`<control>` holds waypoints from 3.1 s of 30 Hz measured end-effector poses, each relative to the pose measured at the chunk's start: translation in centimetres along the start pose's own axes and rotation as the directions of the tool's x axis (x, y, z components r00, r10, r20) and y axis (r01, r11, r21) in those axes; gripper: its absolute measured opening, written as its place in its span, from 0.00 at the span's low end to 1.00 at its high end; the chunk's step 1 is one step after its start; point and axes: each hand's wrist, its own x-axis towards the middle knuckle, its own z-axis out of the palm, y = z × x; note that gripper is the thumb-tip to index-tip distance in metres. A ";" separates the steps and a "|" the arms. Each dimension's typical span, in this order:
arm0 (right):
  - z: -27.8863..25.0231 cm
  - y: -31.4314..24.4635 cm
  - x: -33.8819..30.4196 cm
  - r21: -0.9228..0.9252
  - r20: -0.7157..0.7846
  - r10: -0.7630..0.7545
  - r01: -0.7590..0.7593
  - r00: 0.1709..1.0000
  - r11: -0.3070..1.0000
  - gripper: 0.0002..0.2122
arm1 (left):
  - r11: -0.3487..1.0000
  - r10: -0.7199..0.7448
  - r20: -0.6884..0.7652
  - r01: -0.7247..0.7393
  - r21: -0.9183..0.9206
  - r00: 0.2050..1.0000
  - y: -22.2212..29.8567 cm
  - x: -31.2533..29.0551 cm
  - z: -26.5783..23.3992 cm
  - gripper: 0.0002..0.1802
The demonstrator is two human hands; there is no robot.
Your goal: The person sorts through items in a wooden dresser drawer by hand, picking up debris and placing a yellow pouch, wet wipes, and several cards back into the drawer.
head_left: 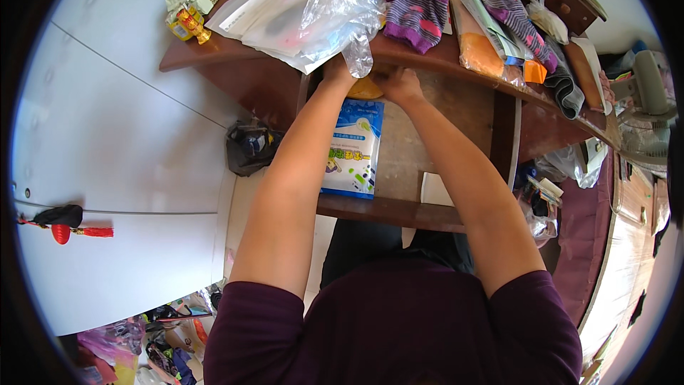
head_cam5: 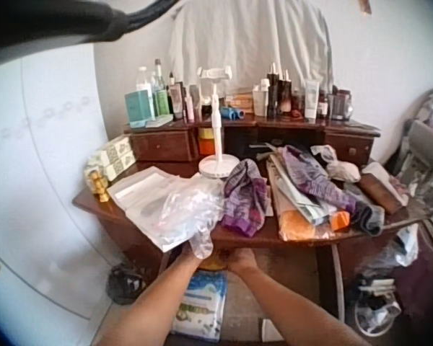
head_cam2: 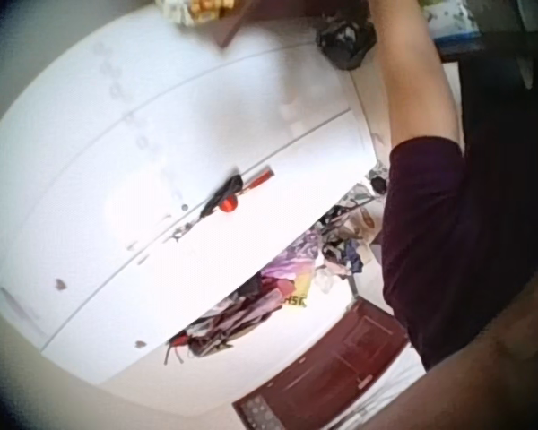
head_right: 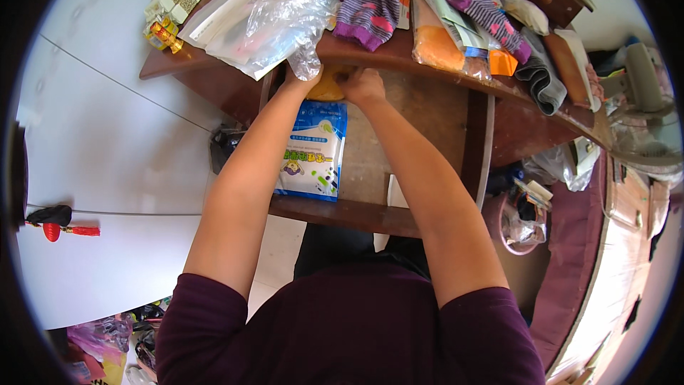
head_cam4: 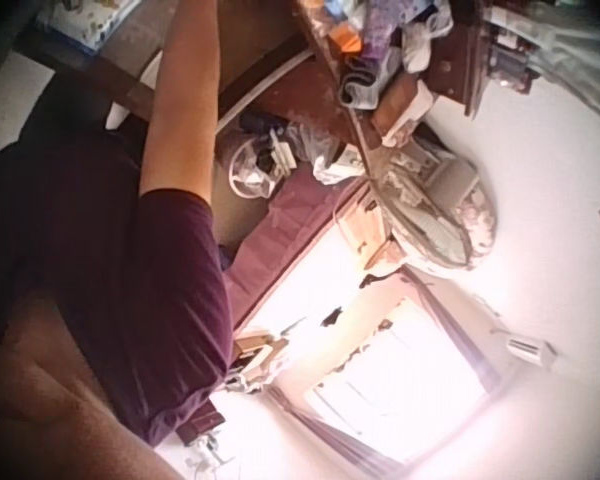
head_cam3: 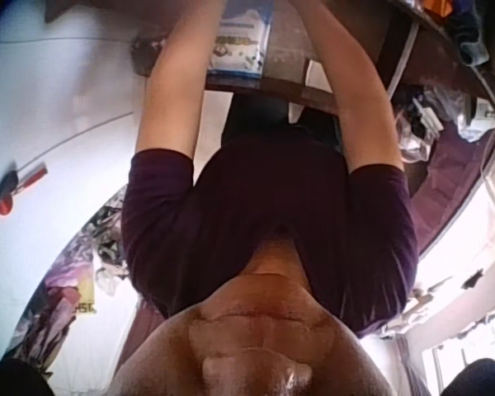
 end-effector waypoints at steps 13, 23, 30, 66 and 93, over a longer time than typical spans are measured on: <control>1.2 2.4 -0.4 -0.350 -0.118 -0.434 0.372 0.893 0.860 0.19 | 0.964 -0.257 0.505 0.256 0.073 0.824 2.0 -1.1 -3.7 0.22; -6.0 -2.8 -5.8 -0.050 0.075 -0.556 0.560 0.828 0.827 0.13 | 0.992 0.031 0.457 0.027 -0.120 0.889 1.1 -5.2 -7.1 0.19; -14.9 -7.5 -10.8 0.251 -0.033 -0.657 0.642 0.753 0.724 0.14 | 0.794 0.159 0.489 0.183 -0.580 0.858 4.7 -6.1 -23.1 0.08; -15.5 -15.8 -0.7 -0.712 0.068 -0.935 0.674 0.347 0.199 0.20 | 0.678 -0.687 0.012 0.648 -0.346 0.726 -8.9 1.0 -21.0 0.28; -10.7 -13.3 3.2 -0.113 0.090 -0.926 0.928 0.367 0.356 0.16 | 0.758 -0.195 -0.110 0.078 -0.647 0.975 -8.2 4.6 -18.9 0.13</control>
